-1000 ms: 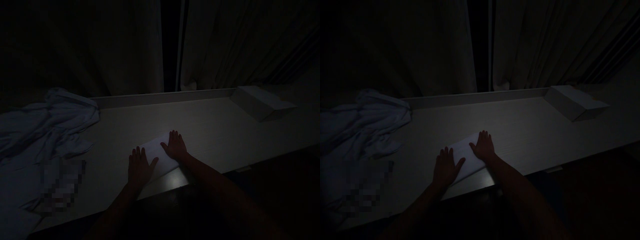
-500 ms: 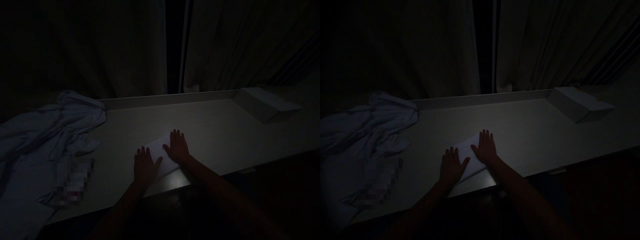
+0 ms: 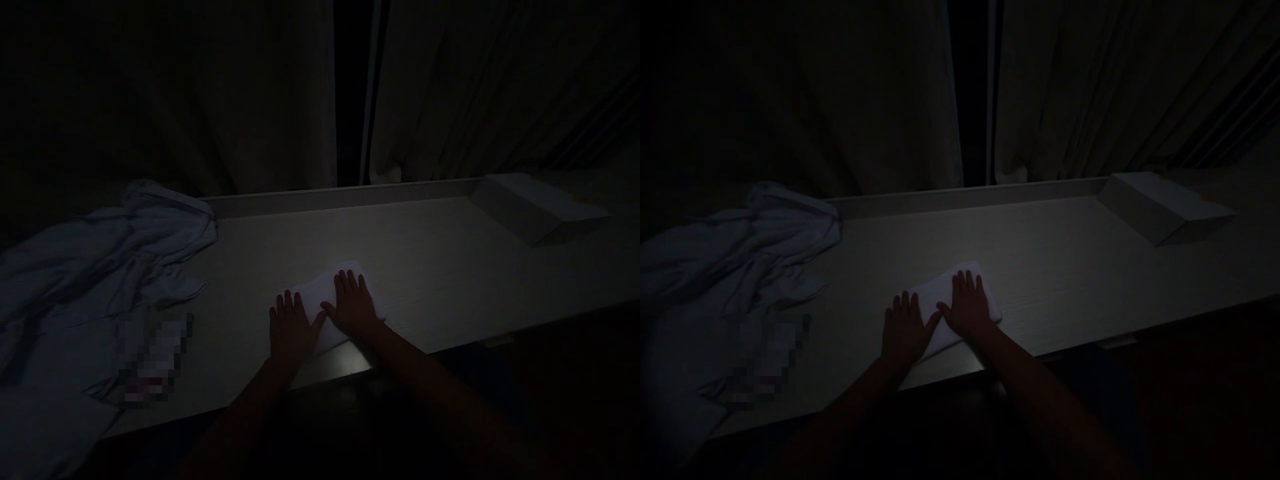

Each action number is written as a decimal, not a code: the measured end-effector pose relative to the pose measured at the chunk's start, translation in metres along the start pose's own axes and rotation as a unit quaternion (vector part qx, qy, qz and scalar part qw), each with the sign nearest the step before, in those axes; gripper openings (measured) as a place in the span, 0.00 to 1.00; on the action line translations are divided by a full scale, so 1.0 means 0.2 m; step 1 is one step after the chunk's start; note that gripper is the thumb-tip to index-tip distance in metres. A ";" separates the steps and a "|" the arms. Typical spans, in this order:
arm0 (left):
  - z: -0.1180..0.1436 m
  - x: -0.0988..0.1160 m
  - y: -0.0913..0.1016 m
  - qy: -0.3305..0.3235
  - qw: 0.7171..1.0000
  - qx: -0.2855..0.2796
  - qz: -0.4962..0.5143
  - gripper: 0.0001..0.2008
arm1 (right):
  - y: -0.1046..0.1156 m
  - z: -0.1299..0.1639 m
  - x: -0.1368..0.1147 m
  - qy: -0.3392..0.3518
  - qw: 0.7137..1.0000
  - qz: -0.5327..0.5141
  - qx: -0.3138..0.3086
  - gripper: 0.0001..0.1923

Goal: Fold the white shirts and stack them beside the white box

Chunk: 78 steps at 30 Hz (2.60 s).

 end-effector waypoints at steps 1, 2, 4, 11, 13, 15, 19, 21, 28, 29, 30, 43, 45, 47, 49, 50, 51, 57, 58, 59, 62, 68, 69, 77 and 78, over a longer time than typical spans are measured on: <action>0.00 0.00 0.00 -0.001 1.000 0.000 0.001 0.45 | 0.01 -0.02 0.00 0.006 1.000 0.004 -0.001 0.45; 0.00 0.00 0.00 -0.002 1.000 0.000 0.002 0.45 | 0.02 -0.05 0.00 0.011 1.000 0.004 -0.003 0.45; 0.00 0.00 0.00 -0.001 1.000 0.000 0.004 0.45 | 0.02 -0.08 0.01 0.018 1.000 -0.001 -0.009 0.45; 0.00 0.00 -0.01 0.007 1.000 -0.012 0.008 0.46 | 0.03 -0.14 0.02 0.016 1.000 -0.015 -0.017 0.45; 0.00 0.00 -0.01 0.006 1.000 -0.009 0.009 0.46 | 0.06 -0.16 0.02 0.025 0.999 -0.015 -0.023 0.43; 0.00 0.00 -0.01 0.004 1.000 -0.007 0.009 0.46 | 0.08 -0.17 0.04 0.029 0.999 -0.019 -0.031 0.39; 0.00 -0.01 -0.02 0.008 1.000 -0.010 0.008 0.47 | 0.09 -0.15 0.10 0.033 0.999 -0.036 -0.004 0.34; -0.01 -0.01 -0.03 0.006 1.000 -0.015 0.008 0.47 | 0.06 -0.13 0.13 0.038 0.998 -0.042 0.011 0.35; -0.01 0.00 -0.02 0.011 1.000 -0.021 0.003 0.48 | 0.02 -0.11 0.20 0.058 0.993 -0.101 0.032 0.32; -0.01 0.00 -0.02 0.011 1.000 -0.021 0.003 0.48 | 0.05 -0.11 0.21 0.062 0.989 -0.124 0.047 0.29; -0.01 0.00 -0.02 0.011 1.000 -0.021 0.003 0.48 | 0.09 -0.11 0.22 0.061 0.984 -0.151 0.066 0.25; -0.01 0.00 -0.03 0.011 1.000 -0.016 0.007 0.49 | 0.28 0.01 0.27 0.007 0.863 -0.452 0.225 0.29; -0.01 0.00 -0.03 0.013 1.000 -0.018 0.005 0.48 | 0.11 0.01 0.34 -0.028 0.863 -0.460 0.206 0.29; -0.01 0.00 -0.03 0.015 1.000 -0.021 0.003 0.48 | 0.02 -0.02 0.37 -0.042 0.856 -0.473 0.206 0.28; -0.01 0.00 -0.03 0.017 1.000 -0.021 0.001 0.48 | 0.00 -0.04 0.39 -0.049 0.843 -0.495 0.205 0.27; -0.01 0.00 -0.03 0.016 1.000 -0.019 0.000 0.48 | 0.02 -0.05 0.41 -0.057 0.833 -0.510 0.206 0.27; -0.01 0.00 -0.03 0.015 1.000 -0.017 -0.001 0.47 | 0.04 -0.05 0.42 -0.068 0.822 -0.524 0.212 0.27; -0.01 0.00 -0.04 0.010 1.000 -0.015 0.004 0.47 | 0.11 0.20 0.63 -0.058 0.842 -0.479 0.241 0.08; -0.01 0.00 -0.04 0.009 1.000 -0.016 0.004 0.47 | 0.09 0.26 0.64 -0.029 0.869 -0.444 0.218 0.12; -0.02 0.00 -0.04 0.008 1.000 -0.016 0.002 0.47 | 0.07 0.32 0.64 0.000 0.897 -0.398 0.193 0.19; -0.02 0.00 -0.04 0.008 1.000 -0.014 -0.006 0.47 | -0.02 0.43 0.59 0.023 0.958 -0.252 0.137 0.27; -0.02 0.00 -0.04 0.004 1.000 -0.017 -0.015 0.47 | -0.02 0.40 0.43 -0.089 0.969 -0.209 0.093 0.18; -0.02 0.00 -0.04 0.003 1.000 -0.018 -0.015 0.47 | -0.01 0.39 0.41 -0.096 0.968 -0.215 0.083 0.17; -0.01 0.00 -0.03 0.010 1.000 -0.026 -0.012 0.46 | -0.02 0.40 0.45 -0.134 0.984 -0.111 0.047 0.16; -0.01 0.00 -0.03 0.010 1.000 -0.025 -0.013 0.47 | -0.03 0.40 0.45 -0.122 0.987 -0.094 0.046 0.15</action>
Point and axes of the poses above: each hand's wrist, its own z-axis away from the middle knuckle, its own y-axis out of the back of the hand, x = y × z, the point moved 3 cm from there along -z, towards the middle knuckle, and after that the axes turned 14 degrees about -x, right-handed, at the moved point
